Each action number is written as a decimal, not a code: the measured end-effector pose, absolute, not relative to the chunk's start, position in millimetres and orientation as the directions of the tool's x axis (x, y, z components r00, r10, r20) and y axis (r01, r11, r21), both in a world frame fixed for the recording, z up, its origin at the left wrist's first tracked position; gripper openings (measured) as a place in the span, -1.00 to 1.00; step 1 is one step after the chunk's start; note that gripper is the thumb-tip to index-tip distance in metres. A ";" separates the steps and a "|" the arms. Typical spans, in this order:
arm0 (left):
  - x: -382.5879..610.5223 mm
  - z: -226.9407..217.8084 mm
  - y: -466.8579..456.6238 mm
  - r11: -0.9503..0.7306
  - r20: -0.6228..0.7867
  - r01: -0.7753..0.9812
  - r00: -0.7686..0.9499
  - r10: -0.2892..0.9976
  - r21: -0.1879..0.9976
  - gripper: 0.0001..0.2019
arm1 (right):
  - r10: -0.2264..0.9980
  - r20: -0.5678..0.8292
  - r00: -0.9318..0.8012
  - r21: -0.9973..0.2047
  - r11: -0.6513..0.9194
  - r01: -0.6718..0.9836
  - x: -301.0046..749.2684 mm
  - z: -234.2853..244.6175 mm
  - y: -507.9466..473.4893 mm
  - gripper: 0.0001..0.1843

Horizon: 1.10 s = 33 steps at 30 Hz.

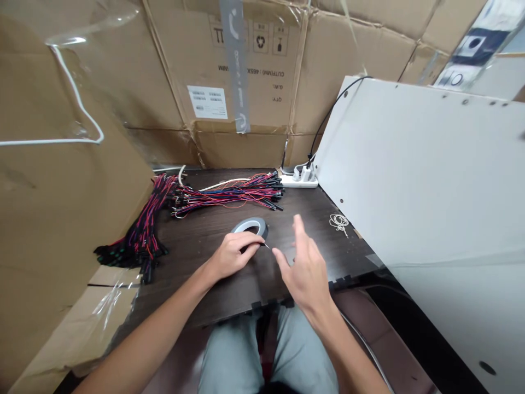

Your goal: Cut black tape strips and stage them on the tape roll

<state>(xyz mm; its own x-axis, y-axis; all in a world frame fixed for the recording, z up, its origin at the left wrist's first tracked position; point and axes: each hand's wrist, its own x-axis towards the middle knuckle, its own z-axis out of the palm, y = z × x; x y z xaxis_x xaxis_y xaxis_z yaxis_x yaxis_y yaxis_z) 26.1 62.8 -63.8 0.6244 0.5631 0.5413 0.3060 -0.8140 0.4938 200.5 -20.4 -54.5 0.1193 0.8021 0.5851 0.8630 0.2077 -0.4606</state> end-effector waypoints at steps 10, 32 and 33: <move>26.4 -65.6 61.8 -0.810 0.482 0.334 0.670 0.564 0.482 -0.78 | 0.997 0.013 -0.080 -0.201 0.081 0.976 175.3 -31.5 -0.2 -0.73; 27.4 -62.3 63.6 -0.721 0.360 0.299 0.709 0.607 0.625 -0.67 | 0.939 0.019 -0.343 -0.542 0.298 0.786 144.6 -42.1 -49.2 -0.75; 27.5 -62.9 65.6 -0.729 0.358 0.299 0.718 0.597 0.616 -0.68 | 0.895 0.043 -0.443 -0.688 0.348 0.636 130.1 -44.4 -66.4 -0.79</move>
<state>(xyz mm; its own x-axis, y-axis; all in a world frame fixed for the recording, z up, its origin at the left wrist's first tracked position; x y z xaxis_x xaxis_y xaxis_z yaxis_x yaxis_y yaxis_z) 27.5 65.6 -62.9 0.7179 0.5969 0.3582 0.2988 -0.7290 0.6159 130.1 -66.4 -44.4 -0.4431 0.8954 0.0428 0.6364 0.3478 -0.6885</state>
